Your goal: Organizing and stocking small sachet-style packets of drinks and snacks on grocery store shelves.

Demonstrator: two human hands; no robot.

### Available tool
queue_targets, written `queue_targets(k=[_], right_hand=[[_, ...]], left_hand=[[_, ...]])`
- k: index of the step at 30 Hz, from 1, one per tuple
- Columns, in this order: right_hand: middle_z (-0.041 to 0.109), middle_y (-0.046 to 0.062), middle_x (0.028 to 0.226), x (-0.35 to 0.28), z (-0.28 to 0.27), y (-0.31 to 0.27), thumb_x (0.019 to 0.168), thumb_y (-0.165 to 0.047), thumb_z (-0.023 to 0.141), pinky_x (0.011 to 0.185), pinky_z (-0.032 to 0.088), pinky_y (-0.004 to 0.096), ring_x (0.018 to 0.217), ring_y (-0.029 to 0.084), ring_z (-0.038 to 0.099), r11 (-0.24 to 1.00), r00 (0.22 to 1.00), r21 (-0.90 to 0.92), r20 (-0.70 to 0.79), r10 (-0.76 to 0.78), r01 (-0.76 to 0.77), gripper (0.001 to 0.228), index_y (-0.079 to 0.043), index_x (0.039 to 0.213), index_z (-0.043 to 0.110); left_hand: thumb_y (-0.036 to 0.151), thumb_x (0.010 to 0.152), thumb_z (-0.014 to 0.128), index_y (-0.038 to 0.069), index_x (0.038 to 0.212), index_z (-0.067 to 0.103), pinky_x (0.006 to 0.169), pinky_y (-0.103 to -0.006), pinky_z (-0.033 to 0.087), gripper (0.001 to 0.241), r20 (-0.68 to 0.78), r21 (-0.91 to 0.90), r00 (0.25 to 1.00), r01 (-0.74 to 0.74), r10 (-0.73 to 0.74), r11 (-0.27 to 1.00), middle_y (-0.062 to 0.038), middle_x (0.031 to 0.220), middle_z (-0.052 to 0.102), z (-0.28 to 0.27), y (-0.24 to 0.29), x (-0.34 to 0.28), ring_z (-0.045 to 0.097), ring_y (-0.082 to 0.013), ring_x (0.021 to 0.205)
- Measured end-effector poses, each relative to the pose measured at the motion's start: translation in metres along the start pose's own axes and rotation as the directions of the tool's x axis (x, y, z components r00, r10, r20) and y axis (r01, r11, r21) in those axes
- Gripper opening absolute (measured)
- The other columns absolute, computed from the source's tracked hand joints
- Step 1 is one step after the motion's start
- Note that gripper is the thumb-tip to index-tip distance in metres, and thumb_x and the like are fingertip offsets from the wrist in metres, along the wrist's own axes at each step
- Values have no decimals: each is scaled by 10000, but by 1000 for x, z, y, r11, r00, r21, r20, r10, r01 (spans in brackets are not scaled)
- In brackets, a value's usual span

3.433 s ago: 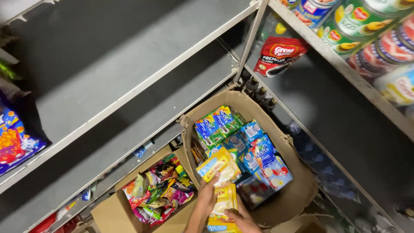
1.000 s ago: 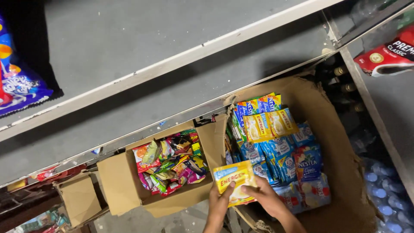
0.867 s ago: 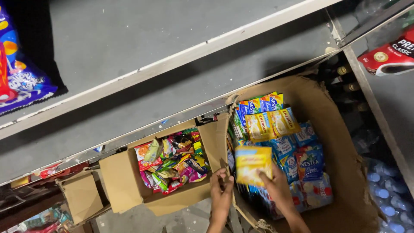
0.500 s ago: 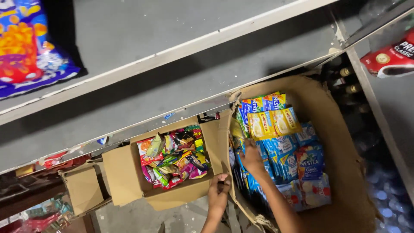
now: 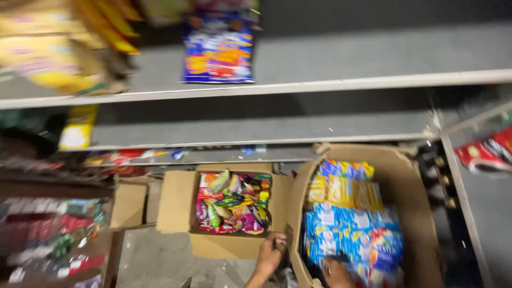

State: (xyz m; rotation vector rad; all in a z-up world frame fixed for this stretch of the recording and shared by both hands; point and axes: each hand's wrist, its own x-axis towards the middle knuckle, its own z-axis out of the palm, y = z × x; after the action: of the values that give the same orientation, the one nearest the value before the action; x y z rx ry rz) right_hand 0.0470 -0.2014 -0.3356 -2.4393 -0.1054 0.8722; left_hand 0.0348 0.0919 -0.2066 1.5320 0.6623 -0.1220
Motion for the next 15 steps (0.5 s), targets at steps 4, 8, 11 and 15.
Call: queue_targets(k=[4,8,11,15], right_hand=[[782,175,1025,46,9,49,818,-223,699,891,600,412,975,309,747,986,982,-65,117,-148,157,334,-186,1146,747],[745,176,1094,61,-47,-15,794,-196,765,888,570,437,1019,334,731,827,808,3,-216,-548,562,337,-111,1118,733],[715,143,1107,36,-121,-131,858,-186,693,814,596,366,921,252,751,862,861,100,-178,-477,498,312,-118,1162,704],[703,143,1079,-4,-201,-275,906,-186,670,769,608,352,874,254,749,867,865,60,-126,-486,495,310,-125,1208,704]], left_hand=[[10,855,609,42,1072,700,783,-260,547,238,8,16,1000,-2,2,1000,-26,892,718,-6,22,-12,666,-120,831],[32,863,624,32,1070,688,791,-260,546,216,8,-3,997,-76,76,997,-19,903,713,-20,52,-12,662,-117,833],[37,862,633,27,1075,690,794,-257,547,220,-88,47,979,-179,183,983,-9,906,723,-33,83,-9,669,-102,836],[22,855,622,29,1091,689,784,-259,547,245,-186,25,933,-309,308,951,-20,905,715,-60,136,-6,663,-93,837]])
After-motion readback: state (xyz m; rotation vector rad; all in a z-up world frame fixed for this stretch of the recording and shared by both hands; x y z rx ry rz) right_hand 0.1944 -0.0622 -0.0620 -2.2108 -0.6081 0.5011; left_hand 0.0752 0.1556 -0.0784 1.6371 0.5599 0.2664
